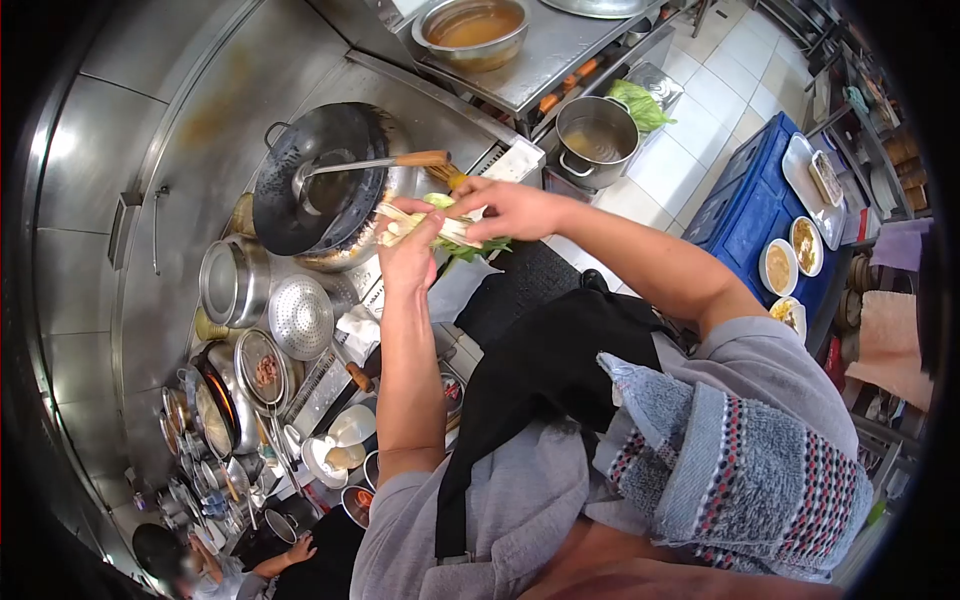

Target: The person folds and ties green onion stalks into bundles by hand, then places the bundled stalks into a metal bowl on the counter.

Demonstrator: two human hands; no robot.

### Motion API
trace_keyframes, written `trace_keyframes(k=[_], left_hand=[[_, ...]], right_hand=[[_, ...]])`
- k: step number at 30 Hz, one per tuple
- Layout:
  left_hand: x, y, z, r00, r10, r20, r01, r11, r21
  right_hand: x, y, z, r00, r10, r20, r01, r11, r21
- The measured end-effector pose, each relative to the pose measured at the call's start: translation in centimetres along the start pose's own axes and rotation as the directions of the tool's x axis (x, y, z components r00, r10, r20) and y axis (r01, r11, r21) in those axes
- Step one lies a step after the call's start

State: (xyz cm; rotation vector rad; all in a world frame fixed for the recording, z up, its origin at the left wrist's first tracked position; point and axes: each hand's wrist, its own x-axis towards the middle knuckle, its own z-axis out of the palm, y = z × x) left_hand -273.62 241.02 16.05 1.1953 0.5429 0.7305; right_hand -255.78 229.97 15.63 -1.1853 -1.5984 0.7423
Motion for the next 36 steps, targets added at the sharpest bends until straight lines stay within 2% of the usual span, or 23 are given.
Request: trace_keyframes(k=[1,4,6,8,10,12,16,18,19,20,22,23,26,28,30,32,34,36], left_hand=[[-0.3,0.7,1.0,1.0,0.0,0.028,0.001,0.999,-0.032],[0.5,2.3,1.9,0.992,0.085,0.09,-0.08,0.995,-0.064],[1.0,3.7,2.4,0.99,0.088,0.11,-0.081,0.995,-0.066],[1.2,4.6,2.4,0.983,0.116,0.141,-0.113,0.993,-0.03],[1.3,5.0,2.8,0.98,0.114,0.165,-0.11,0.993,-0.036],[1.1,5.4,3.5,0.95,0.081,0.302,-0.056,0.994,-0.089],[1.6,6.1,3.6,0.948,0.132,0.289,-0.125,0.991,-0.043],[1.9,6.1,3.6,0.912,0.144,0.384,-0.16,0.987,0.011],[1.7,6.2,3.7,0.915,0.138,0.378,-0.187,0.978,0.096],[1.8,6.1,3.4,0.915,0.139,0.379,-0.188,0.977,0.096],[1.9,5.8,2.9,0.876,0.135,0.462,-0.321,0.88,0.351],[1.6,5.5,2.7,0.89,0.103,0.444,-0.299,0.868,0.396],[1.1,5.6,2.9,0.88,0.133,0.455,-0.357,0.819,0.45],[1.1,5.0,2.3,0.871,0.09,0.483,-0.353,0.798,0.488],[0.7,4.2,2.2,0.89,0.086,0.449,-0.333,0.795,0.508],[0.6,3.6,2.3,0.872,0.102,0.479,-0.345,0.822,0.452],[0.5,3.2,2.3,0.888,0.122,0.443,-0.378,0.741,0.555],[1.1,2.5,1.8,0.918,0.106,0.383,-0.332,0.736,0.59]], right_hand=[[0.3,0.1,-0.9,0.996,0.081,0.033,-0.085,0.986,0.144],[1.5,-1.5,-2.3,0.996,0.074,0.052,-0.084,0.971,0.222],[2.7,-1.5,-3.0,0.999,0.044,0.014,-0.046,0.978,0.205],[3.6,-2.0,-3.6,0.99,0.13,-0.046,-0.073,0.775,0.628],[4.3,-2.7,-4.2,0.993,0.119,-0.004,-0.094,0.804,0.588],[4.8,-3.5,-5.0,0.987,0.1,0.124,-0.146,0.884,0.445],[4.7,-4.5,-5.6,0.984,0.063,0.168,-0.117,0.937,0.331],[4.1,-4.9,-4.9,0.99,0.068,0.125,-0.109,0.927,0.36],[3.7,-5.0,-4.7,0.989,0.118,0.092,-0.143,0.931,0.335],[3.4,-4.9,-4.4,0.984,0.168,0.056,-0.177,0.933,0.313],[3.0,-4.2,-3.8,0.986,0.166,0.033,-0.168,0.94,0.297],[2.7,-4.0,-3.4,0.978,0.205,0.029,-0.205,0.938,0.281],[2.3,-3.9,-2.9,0.973,0.229,-0.014,-0.22,0.949,0.226],[1.9,-3.3,-2.4,0.958,0.285,0.01,-0.281,0.938,0.205],[1.4,-2.2,-1.7,0.965,0.264,-0.005,-0.257,0.942,0.215],[1.2,-1.8,-1.4,0.947,0.32,-0.002,-0.319,0.945,0.07],[1.1,-1.2,-0.9,0.939,0.344,0.002,-0.344,0.939,0.028],[0.8,0.4,0.3,0.953,0.278,-0.118,-0.285,0.958,-0.044]])
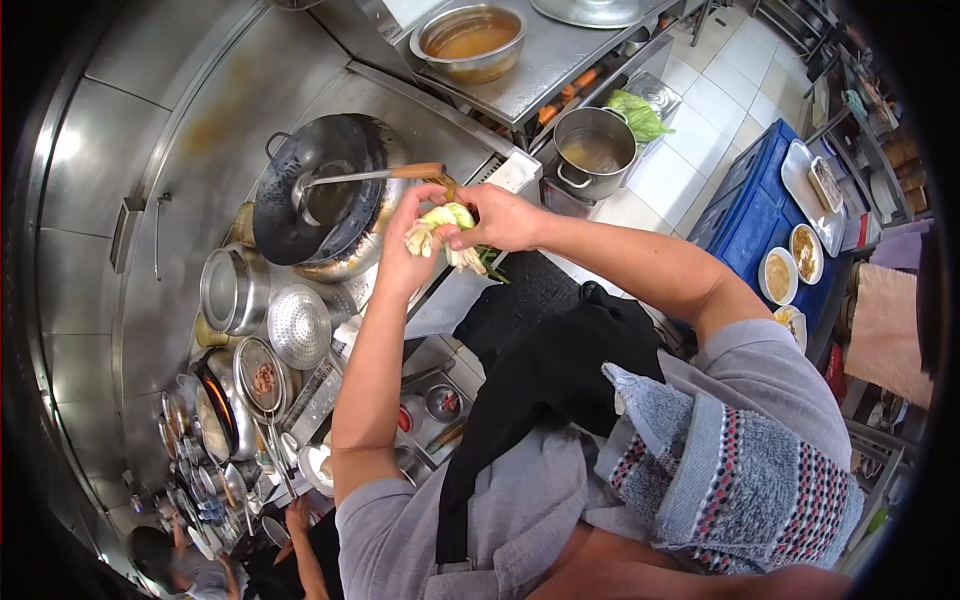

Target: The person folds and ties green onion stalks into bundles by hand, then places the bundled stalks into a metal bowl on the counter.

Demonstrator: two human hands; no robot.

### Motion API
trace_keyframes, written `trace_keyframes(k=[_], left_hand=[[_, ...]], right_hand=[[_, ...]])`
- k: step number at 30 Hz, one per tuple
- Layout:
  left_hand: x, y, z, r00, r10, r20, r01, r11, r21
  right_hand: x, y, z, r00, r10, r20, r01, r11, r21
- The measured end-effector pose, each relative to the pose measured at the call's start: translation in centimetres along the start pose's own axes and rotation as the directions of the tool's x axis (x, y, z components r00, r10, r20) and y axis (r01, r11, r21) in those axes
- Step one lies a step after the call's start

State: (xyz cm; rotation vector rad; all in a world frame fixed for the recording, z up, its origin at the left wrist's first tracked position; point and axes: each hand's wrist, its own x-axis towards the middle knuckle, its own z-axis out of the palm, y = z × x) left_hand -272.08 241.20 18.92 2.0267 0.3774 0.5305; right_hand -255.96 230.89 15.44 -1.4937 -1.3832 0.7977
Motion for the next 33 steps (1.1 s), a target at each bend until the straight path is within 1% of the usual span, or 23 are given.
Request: trace_keyframes(k=[1,2,3,4,6,7,11,13,14,16,18,20,21,23,24,26,27,28,30,31,33], left_hand=[[0.2,-1.2,0.0,1.0,-0.003,0.018,0.003,0.999,0.032],[0.5,-2.4,0.1,0.999,-0.007,0.037,0.004,0.998,0.066],[0.6,-2.8,0.4,0.998,-0.06,0.013,0.059,0.993,0.104],[0.8,-4.0,0.5,0.998,-0.066,0.01,0.065,0.993,0.104],[1.0,-6.3,0.6,0.973,-0.225,0.052,0.224,0.974,0.018],[0.8,-7.0,0.8,0.971,-0.238,0.032,0.239,0.971,-0.026],[0.1,-9.8,1.3,0.965,-0.261,0.033,0.263,0.964,-0.037],[-0.2,-11.0,2.1,0.978,-0.185,-0.097,0.197,0.972,0.129],[-0.2,-11.2,2.3,0.975,-0.198,-0.099,0.209,0.97,0.122],[-0.6,-10.5,2.8,0.97,-0.081,-0.227,0.163,0.914,0.371],[-0.3,-9.5,2.9,0.961,-0.048,-0.274,0.154,0.911,0.383],[-0.5,-9.6,3.3,0.946,-0.102,-0.309,0.216,0.907,0.362],[-0.9,-9.9,3.5,0.943,-0.106,-0.315,0.221,0.907,0.359],[-0.5,-10.9,3.5,0.938,-0.146,-0.315,0.242,0.926,0.289],[-0.3,-11.3,3.6,0.937,-0.141,-0.319,0.24,0.925,0.294],[-0.2,-11.9,3.7,0.937,-0.242,-0.253,0.258,0.966,0.032],[-0.2,-11.9,3.5,0.947,-0.226,-0.229,0.233,0.973,0.003],[-0.2,-11.6,3.4,0.948,-0.23,-0.221,0.236,0.972,0.001],[-0.6,-10.8,2.9,0.954,-0.249,-0.166,0.243,0.969,-0.055],[-0.4,-10.4,2.4,0.955,-0.244,-0.17,0.238,0.97,-0.06],[-0.1,-9.9,1.5,0.966,-0.23,-0.118,0.213,0.967,-0.143]], right_hand=[[0.2,0.8,0.4,1.0,-0.002,0.006,0.002,1.0,-0.005],[0.5,1.8,0.7,0.999,-0.033,-0.035,0.032,0.999,-0.03],[0.7,2.2,1.0,0.995,-0.063,-0.075,0.059,0.997,-0.052],[0.7,2.7,1.3,0.996,-0.062,-0.069,0.058,0.997,-0.049],[1.0,3.6,1.6,0.998,0.032,-0.054,-0.038,0.994,-0.103],[1.1,4.3,1.9,0.998,0.029,-0.057,-0.034,0.995,-0.099],[1.7,6.1,3.4,1.0,-0.01,-0.022,0.006,0.989,-0.148],[1.7,6.3,4.5,0.993,-0.026,-0.116,-0.005,0.964,-0.266],[1.6,6.1,4.7,0.994,-0.017,-0.106,-0.012,0.965,-0.262],[1.0,5.4,4.8,0.995,0.048,-0.087,-0.072,0.952,-0.297],[1.4,5.6,4.9,0.994,0.042,-0.1,-0.071,0.951,-0.3],[1.5,6.7,5.5,0.979,-0.034,-0.199,-0.017,0.969,-0.246],[1.2,6.9,5.7,0.981,-0.034,-0.192,-0.015,0.969,-0.247],[2.1,7.7,5.4,0.979,-0.034,-0.199,-0.01,0.976,-0.217],[2.6,8.3,5.4,0.979,-0.042,-0.199,-0.003,0.976,-0.217],[3.4,9.4,5.5,0.979,-0.058,-0.195,0.022,0.983,-0.18],[3.7,9.4,5.1,0.986,-0.032,-0.161,-0.002,0.979,-0.206],[3.8,9.2,4.7,0.986,-0.024,-0.164,-0.01,0.979,-0.203],[3.6,8.6,4.4,0.991,-0.016,-0.133,-0.02,0.963,-0.268],[3.7,8.2,4.2,0.992,0.0,-0.126,-0.035,0.96,-0.277],[4.5,7.3,3.7,0.992,-0.024,-0.122,-0.013,0.954,-0.299]])
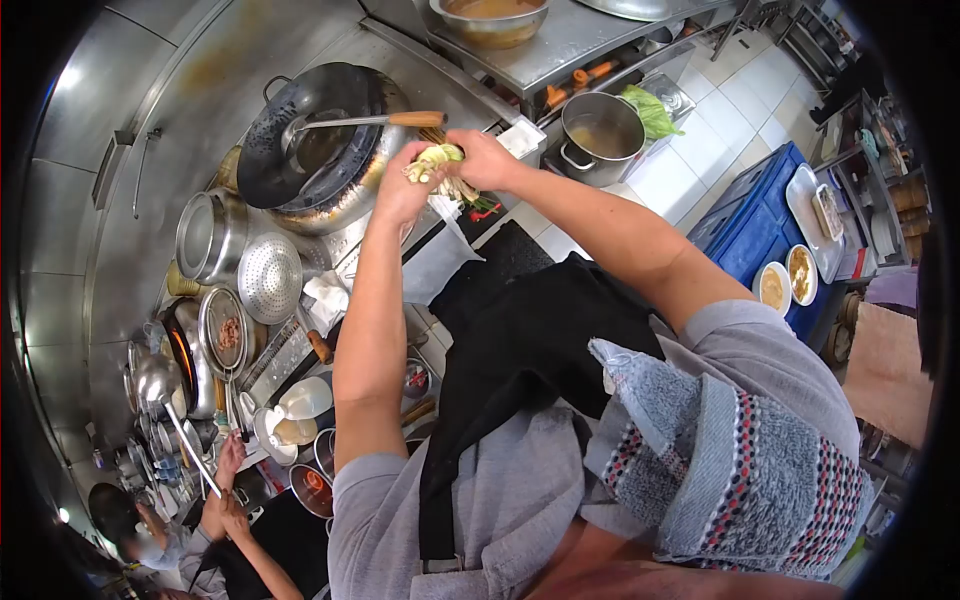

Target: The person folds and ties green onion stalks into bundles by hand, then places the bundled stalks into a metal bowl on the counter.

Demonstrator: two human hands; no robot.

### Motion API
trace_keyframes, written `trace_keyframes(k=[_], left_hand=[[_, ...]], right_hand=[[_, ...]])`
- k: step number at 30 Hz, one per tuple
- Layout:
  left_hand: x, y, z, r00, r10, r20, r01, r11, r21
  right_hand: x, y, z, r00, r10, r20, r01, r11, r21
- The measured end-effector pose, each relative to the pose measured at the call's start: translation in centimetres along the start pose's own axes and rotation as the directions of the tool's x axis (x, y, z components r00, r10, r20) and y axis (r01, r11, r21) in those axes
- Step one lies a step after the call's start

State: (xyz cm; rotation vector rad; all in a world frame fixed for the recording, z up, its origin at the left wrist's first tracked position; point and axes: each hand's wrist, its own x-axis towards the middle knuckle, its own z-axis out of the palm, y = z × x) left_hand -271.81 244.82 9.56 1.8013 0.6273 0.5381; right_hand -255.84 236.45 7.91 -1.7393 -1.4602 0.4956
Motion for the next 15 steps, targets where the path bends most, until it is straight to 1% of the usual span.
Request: trace_keyframes(k=[2,3,5,6,7,9,10,11,14,15], left_hand=[[0.2,-0.1,-0.1,1.0,-0.002,0.03,0.005,0.993,-0.114],[1.0,-0.4,0.0,1.0,0.017,0.023,-0.014,0.993,-0.114],[1.6,-2.0,1.0,0.993,0.021,-0.12,-0.022,1.0,-0.005],[2.1,-3.0,1.4,0.983,0.072,-0.171,-0.056,0.994,0.097],[2.5,-4.1,1.7,0.984,0.067,-0.165,-0.052,0.994,0.093],[2.8,-5.7,2.2,0.964,0.161,-0.21,-0.105,0.961,0.256],[2.8,-6.0,2.4,0.949,0.231,-0.214,-0.163,0.942,0.293],[2.9,-6.0,2.4,0.949,0.228,-0.219,-0.161,0.945,0.286],[3.3,-2.9,2.0,0.942,0.235,-0.242,-0.157,0.941,0.301],[3.0,-0.6,2.1,0.928,0.253,-0.275,-0.151,0.927,0.343]], right_hand=[[0.6,-0.2,-0.2,0.999,-0.037,-0.007,0.037,0.999,-0.036],[1.3,-0.1,-0.4,0.999,-0.052,-0.013,0.051,0.998,-0.048],[1.7,0.7,0.5,0.998,-0.054,-0.039,0.049,0.992,-0.113],[1.5,0.7,0.9,0.998,-0.016,-0.058,0.008,0.989,-0.145],[1.4,1.1,1.4,0.998,-0.008,-0.057,-0.001,0.989,-0.145],[0.8,1.5,1.8,0.997,0.046,-0.057,-0.056,0.981,-0.184],[0.6,1.4,1.6,0.998,0.061,-0.035,-0.066,0.979,-0.195],[0.5,1.0,1.2,0.998,0.062,-0.029,-0.066,0.977,-0.202],[1.2,-0.4,-0.4,0.997,0.051,-0.058,-0.063,0.971,-0.229],[1.9,-0.5,-0.7,0.997,0.04,-0.068,-0.056,0.969,-0.242]])
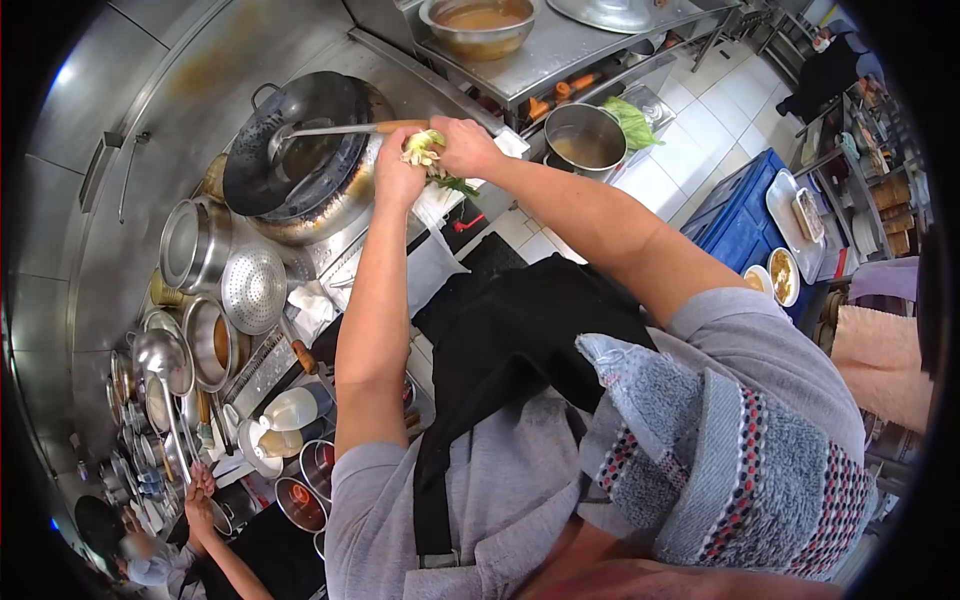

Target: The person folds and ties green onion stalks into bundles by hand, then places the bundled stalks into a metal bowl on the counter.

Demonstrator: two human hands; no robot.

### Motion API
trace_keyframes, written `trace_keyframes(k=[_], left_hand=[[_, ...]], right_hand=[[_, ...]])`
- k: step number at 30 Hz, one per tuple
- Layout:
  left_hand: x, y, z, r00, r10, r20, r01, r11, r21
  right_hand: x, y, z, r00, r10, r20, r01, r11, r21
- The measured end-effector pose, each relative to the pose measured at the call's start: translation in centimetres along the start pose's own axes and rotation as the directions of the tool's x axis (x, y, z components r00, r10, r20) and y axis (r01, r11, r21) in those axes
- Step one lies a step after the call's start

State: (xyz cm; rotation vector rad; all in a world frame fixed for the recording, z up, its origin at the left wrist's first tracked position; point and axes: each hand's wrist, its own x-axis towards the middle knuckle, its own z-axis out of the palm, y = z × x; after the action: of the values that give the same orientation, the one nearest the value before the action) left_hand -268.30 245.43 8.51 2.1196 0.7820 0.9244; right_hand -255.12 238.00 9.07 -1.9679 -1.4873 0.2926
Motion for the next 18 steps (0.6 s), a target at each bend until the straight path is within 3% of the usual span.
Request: trace_keyframes(k=[2,5,9,14,16,18], left_hand=[[1.3,1.2,-0.3,0.998,0.032,-0.057,-0.03,0.998,0.046],[1.9,0.5,0.5,0.988,-0.114,-0.101,0.124,0.987,0.103],[0.7,-0.2,1.1,0.992,-0.056,-0.114,0.073,0.987,0.143],[1.7,2.3,-1.7,0.999,-0.044,-0.01,0.043,0.992,-0.115],[1.8,1.5,-1.9,0.998,0.041,0.039,-0.02,0.894,-0.449],[1.7,0.1,-1.6,0.999,0.042,0.034,-0.025,0.921,-0.389]], right_hand=[[1.5,-0.4,-0.7,0.999,-0.028,-0.032,0.028,0.999,-0.021],[1.9,-0.1,0.0,0.997,-0.045,-0.063,0.043,0.999,-0.033],[1.8,0.5,1.3,0.995,0.021,-0.094,-0.025,0.999,-0.046],[2.6,-1.5,-1.6,0.994,0.033,-0.108,-0.023,0.996,0.09],[3.0,-1.4,-1.8,0.992,0.013,-0.124,0.005,0.989,0.146],[3.0,-1.3,-1.4,0.998,-0.013,-0.055,0.025,0.974,0.225]])
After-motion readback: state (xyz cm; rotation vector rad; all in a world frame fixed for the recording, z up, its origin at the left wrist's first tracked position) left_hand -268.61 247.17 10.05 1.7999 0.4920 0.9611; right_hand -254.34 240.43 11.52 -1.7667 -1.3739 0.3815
